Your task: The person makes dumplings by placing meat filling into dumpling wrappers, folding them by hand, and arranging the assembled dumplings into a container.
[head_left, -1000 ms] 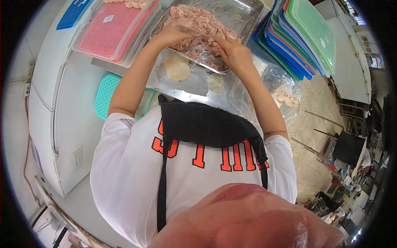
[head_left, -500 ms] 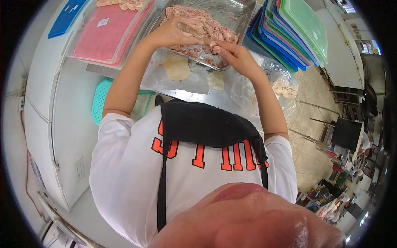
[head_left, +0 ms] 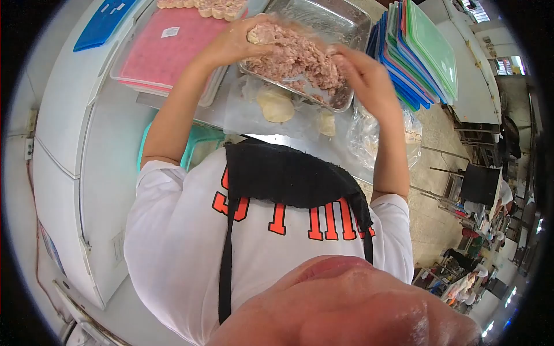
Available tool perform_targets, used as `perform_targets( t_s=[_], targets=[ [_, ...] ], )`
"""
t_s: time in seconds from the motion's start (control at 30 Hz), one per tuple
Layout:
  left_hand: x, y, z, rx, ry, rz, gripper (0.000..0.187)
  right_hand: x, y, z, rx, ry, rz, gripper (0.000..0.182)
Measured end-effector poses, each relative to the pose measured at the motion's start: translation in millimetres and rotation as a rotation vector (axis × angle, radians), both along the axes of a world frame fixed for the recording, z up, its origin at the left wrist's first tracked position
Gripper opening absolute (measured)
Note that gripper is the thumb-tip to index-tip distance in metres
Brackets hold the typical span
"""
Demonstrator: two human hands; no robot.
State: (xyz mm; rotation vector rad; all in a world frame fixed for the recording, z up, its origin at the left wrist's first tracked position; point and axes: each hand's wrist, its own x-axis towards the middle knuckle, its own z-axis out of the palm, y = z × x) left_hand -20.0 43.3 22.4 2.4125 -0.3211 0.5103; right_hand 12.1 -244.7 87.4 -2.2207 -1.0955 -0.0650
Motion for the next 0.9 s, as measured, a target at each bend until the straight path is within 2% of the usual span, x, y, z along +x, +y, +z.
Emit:
perform_targets(
  t_s=[0.03,0.1,0.13,0.2,0.23,0.3,0.33,0.37,0.43,0.47,0.53,0.57,0.63,0.67,0.7,0.73,0.8,0.83,0.9],
  targets=[
    [-3,7,8,-0.002,-0.002,-0.002,0.068,-6,16,-9,-0.002,-0.002,-0.002,0.031],
    [-9,24,29,-0.181,0.286,-0.130,0.074,-11,44,-37,-0.006,-0.032,0.048,0.032],
    [-8,35,21,-0.183,0.280,-0.128,0.074,-8,52,-44,-0.023,0.015,0.028,0.033],
    [0,69,-5,-0.226,0.251,0.104,0.079,-4,57,-46,-0.039,0.024,0.011,0.033],
    [1,90,-8,-0.226,0.252,0.108,0.079,-4,56,-48,-0.050,0.044,-0.015,0.033],
    [4,134,-12,-0.147,0.305,0.056,0.061,-5,49,-61,-0.043,0.085,-0.056,0.034],
    [7,154,-12,-0.257,0.460,0.003,0.063,-3,42,-74,-0.006,0.149,-0.115,0.034],
    [11,178,-19,-0.260,0.462,0.003,0.063,-1,35,-84,0.031,0.215,-0.174,0.035],
    [23,217,-36,-0.044,0.417,0.106,0.062,-7,22,-97,0.071,0.318,-0.239,0.035],
    [30,227,-44,-0.043,0.420,0.104,0.062,-10,16,-101,0.115,0.418,-0.307,0.035],
    [39,236,-51,0.127,0.077,0.107,0.060,-15,5,-107,0.141,0.499,-0.360,0.036],
    [43,238,-51,0.127,0.079,0.101,0.060,-19,1,-109,0.166,0.577,-0.412,0.036],
    [55,226,-38,0.151,0.323,0.268,0.058,-29,1,-100,0.162,0.655,-0.493,0.036],
    [49,206,-14,0.152,0.325,0.260,0.058,-32,-2,-98,0.209,0.729,-0.528,0.037],
    [30,176,22,0.260,0.390,0.330,0.059,-34,-4,-98,0.256,0.803,-0.562,0.037],
    [20,159,40,0.369,0.455,0.400,0.061,-34,-4,-102,0.257,0.807,-0.569,0.037],
    [46,175,4,0.331,0.402,0.366,0.064,-31,-5,-114,0.209,0.601,-0.458,0.039],
    [50,177,-3,0.292,0.346,0.337,0.067,-25,-9,-117,0.212,0.608,-0.470,0.039],
    [51,176,-4,0.352,0.352,0.342,0.071,-11,-22,-124,-0.130,0.140,-0.230,0.040]
  ],
)
